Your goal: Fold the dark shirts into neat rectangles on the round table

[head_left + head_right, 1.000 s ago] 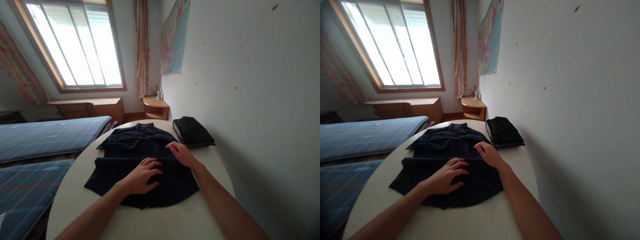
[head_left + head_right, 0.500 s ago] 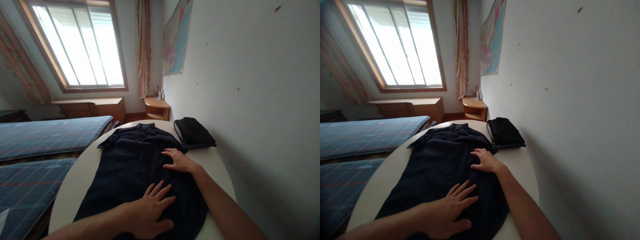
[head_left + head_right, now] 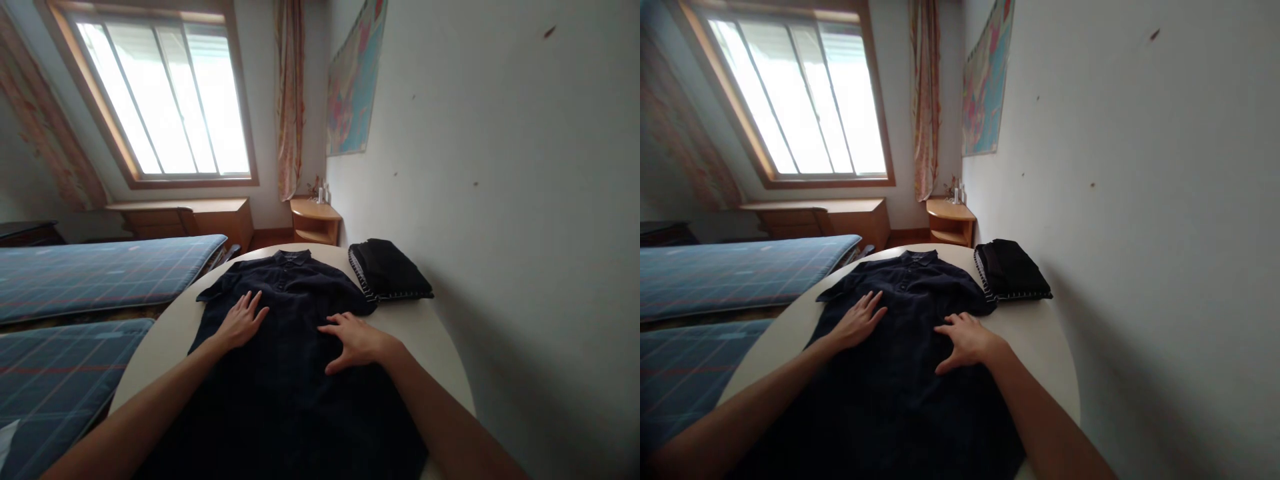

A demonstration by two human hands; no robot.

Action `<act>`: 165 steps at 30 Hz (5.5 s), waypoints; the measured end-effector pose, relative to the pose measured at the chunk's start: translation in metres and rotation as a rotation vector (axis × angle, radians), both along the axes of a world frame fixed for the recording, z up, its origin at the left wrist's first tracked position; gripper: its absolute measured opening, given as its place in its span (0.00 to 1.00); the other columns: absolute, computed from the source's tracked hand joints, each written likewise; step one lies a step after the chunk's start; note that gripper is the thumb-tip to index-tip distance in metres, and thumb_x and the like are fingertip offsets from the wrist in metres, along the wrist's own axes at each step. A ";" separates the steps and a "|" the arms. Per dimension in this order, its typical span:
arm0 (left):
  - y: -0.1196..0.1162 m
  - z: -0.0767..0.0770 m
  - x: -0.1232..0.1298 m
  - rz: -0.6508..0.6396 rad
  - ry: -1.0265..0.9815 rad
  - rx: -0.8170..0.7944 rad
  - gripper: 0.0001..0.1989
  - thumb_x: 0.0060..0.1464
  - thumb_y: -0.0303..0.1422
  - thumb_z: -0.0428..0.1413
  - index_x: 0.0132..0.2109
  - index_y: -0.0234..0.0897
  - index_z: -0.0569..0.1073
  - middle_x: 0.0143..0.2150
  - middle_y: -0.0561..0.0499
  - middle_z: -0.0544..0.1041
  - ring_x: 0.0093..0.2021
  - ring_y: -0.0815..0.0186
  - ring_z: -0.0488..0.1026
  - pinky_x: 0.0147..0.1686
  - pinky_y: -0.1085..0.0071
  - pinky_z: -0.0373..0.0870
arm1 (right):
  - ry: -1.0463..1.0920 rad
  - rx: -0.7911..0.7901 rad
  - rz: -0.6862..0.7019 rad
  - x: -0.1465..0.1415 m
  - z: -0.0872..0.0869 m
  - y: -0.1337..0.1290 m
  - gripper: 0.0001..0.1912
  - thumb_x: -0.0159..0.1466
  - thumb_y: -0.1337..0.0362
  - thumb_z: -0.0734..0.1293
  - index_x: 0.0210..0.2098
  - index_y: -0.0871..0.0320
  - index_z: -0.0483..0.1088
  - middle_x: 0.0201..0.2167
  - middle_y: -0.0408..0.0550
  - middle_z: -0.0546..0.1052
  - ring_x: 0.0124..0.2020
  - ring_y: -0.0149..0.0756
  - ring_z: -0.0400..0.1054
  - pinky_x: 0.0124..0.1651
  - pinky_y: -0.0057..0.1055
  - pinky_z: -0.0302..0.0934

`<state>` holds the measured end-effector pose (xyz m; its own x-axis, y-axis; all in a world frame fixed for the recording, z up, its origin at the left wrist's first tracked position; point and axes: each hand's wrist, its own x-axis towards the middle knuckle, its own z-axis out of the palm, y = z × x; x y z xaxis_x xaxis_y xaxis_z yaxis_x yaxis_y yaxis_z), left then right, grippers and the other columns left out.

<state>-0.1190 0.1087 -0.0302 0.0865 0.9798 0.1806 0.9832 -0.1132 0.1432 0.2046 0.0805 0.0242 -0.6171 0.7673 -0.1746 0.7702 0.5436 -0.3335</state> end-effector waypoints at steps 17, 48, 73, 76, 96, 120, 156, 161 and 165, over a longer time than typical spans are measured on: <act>0.069 -0.006 -0.007 0.046 -0.005 -0.113 0.32 0.66 0.52 0.38 0.71 0.45 0.52 0.73 0.41 0.52 0.70 0.41 0.49 0.62 0.44 0.52 | -0.205 0.139 -0.291 -0.027 0.011 0.034 0.36 0.66 0.45 0.60 0.68 0.58 0.56 0.59 0.66 0.68 0.56 0.61 0.66 0.53 0.50 0.62; 0.008 0.001 0.048 -0.190 0.066 -0.172 0.33 0.63 0.54 0.41 0.71 0.51 0.51 0.75 0.46 0.44 0.72 0.39 0.39 0.63 0.35 0.42 | -0.181 0.297 -0.170 -0.016 0.012 0.019 0.22 0.66 0.48 0.63 0.46 0.59 0.73 0.44 0.59 0.79 0.49 0.51 0.72 0.54 0.42 0.61; 0.017 -0.011 0.045 -0.188 -0.019 -0.020 0.31 0.63 0.53 0.45 0.69 0.49 0.60 0.72 0.47 0.54 0.72 0.45 0.44 0.67 0.46 0.44 | -0.048 0.245 -0.635 0.004 -0.005 0.047 0.12 0.61 0.59 0.65 0.44 0.55 0.71 0.37 0.52 0.80 0.40 0.45 0.76 0.38 0.32 0.61; 0.015 -0.010 0.046 -0.195 -0.014 -0.012 0.31 0.63 0.51 0.46 0.68 0.47 0.61 0.72 0.47 0.54 0.72 0.47 0.44 0.68 0.47 0.44 | -0.136 0.229 -0.600 0.003 -0.006 0.043 0.18 0.63 0.53 0.64 0.48 0.56 0.72 0.41 0.58 0.80 0.44 0.50 0.75 0.41 0.36 0.63; 0.011 0.005 0.050 -0.486 -0.012 -0.054 0.29 0.62 0.39 0.49 0.70 0.56 0.55 0.74 0.55 0.49 0.72 0.51 0.46 0.68 0.46 0.43 | 0.346 0.583 -0.460 -0.016 0.009 0.094 0.39 0.56 0.78 0.55 0.68 0.66 0.55 0.65 0.56 0.63 0.67 0.39 0.53 0.70 0.36 0.46; 0.023 -0.007 0.057 -0.141 -0.202 0.158 0.21 0.65 0.40 0.46 0.60 0.41 0.71 0.65 0.46 0.67 0.63 0.56 0.65 0.65 0.56 0.57 | 0.127 0.159 -0.016 -0.054 -0.041 0.062 0.36 0.71 0.44 0.50 0.70 0.60 0.51 0.72 0.55 0.47 0.73 0.47 0.38 0.71 0.44 0.36; 0.035 -0.006 0.041 0.034 -0.132 0.164 0.23 0.66 0.40 0.44 0.63 0.43 0.68 0.65 0.48 0.68 0.69 0.53 0.57 0.67 0.53 0.51 | 0.111 0.293 -0.314 -0.116 -0.048 0.134 0.39 0.70 0.43 0.47 0.69 0.66 0.53 0.71 0.57 0.52 0.71 0.48 0.42 0.70 0.45 0.31; 0.039 -0.014 0.040 0.030 -0.081 0.048 0.26 0.66 0.45 0.43 0.67 0.46 0.63 0.70 0.47 0.59 0.70 0.48 0.52 0.65 0.48 0.50 | 0.073 0.268 -0.330 -0.109 -0.045 0.105 0.42 0.70 0.42 0.45 0.70 0.68 0.50 0.71 0.60 0.49 0.72 0.50 0.39 0.70 0.47 0.29; 0.042 -0.013 0.042 0.046 0.000 -0.006 0.28 0.67 0.47 0.41 0.68 0.45 0.61 0.72 0.46 0.55 0.71 0.45 0.49 0.65 0.47 0.49 | 0.071 0.267 -0.311 -0.104 -0.042 0.078 0.42 0.70 0.42 0.45 0.70 0.67 0.50 0.72 0.60 0.48 0.72 0.50 0.39 0.70 0.48 0.28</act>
